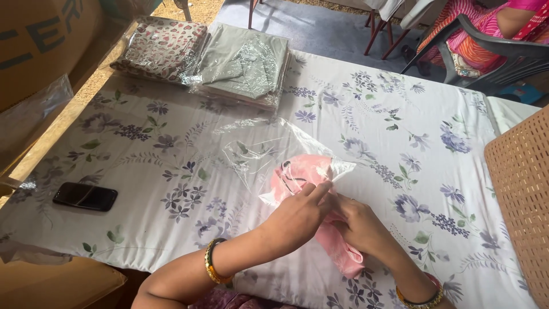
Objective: Folding a pink garment and placing it into a plastic bag on a table.
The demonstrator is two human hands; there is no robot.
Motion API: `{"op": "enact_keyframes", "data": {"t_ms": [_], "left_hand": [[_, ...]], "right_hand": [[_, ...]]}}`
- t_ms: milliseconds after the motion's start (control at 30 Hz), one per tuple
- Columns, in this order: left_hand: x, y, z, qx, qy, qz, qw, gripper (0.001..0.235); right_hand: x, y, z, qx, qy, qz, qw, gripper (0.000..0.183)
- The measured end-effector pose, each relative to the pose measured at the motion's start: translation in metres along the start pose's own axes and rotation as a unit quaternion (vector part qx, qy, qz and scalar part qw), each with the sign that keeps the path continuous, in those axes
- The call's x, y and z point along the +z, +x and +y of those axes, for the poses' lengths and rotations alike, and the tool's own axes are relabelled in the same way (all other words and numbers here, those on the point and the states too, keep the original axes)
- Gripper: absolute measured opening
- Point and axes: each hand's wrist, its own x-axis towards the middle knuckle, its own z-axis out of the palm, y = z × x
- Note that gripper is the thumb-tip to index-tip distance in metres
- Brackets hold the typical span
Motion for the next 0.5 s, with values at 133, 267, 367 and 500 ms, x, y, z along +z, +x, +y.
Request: {"op": "enact_keyframes", "data": {"t_ms": [133, 267, 367, 500], "left_hand": [[0.003, -0.003, 0.002, -0.007, 0.034, 0.024, 0.999, 0.032], [0.002, -0.011, 0.021, 0.016, 0.011, 0.027, 0.999, 0.047], [0.002, -0.015, 0.041, 0.063, -0.038, 0.014, 0.997, 0.049], [-0.009, -0.01, 0.053, 0.095, -0.044, 0.043, 0.994, 0.051]], "right_hand": [[0.004, 0.009, 0.011, 0.023, -0.052, -0.017, 0.998, 0.045], [0.016, 0.002, 0.053, 0.023, -0.075, -0.031, 0.996, 0.043], [0.032, 0.011, 0.081, -0.106, -0.164, -0.06, 0.979, 0.049], [-0.001, 0.024, -0.032, -0.041, -0.052, -0.01, 0.998, 0.084]]}}
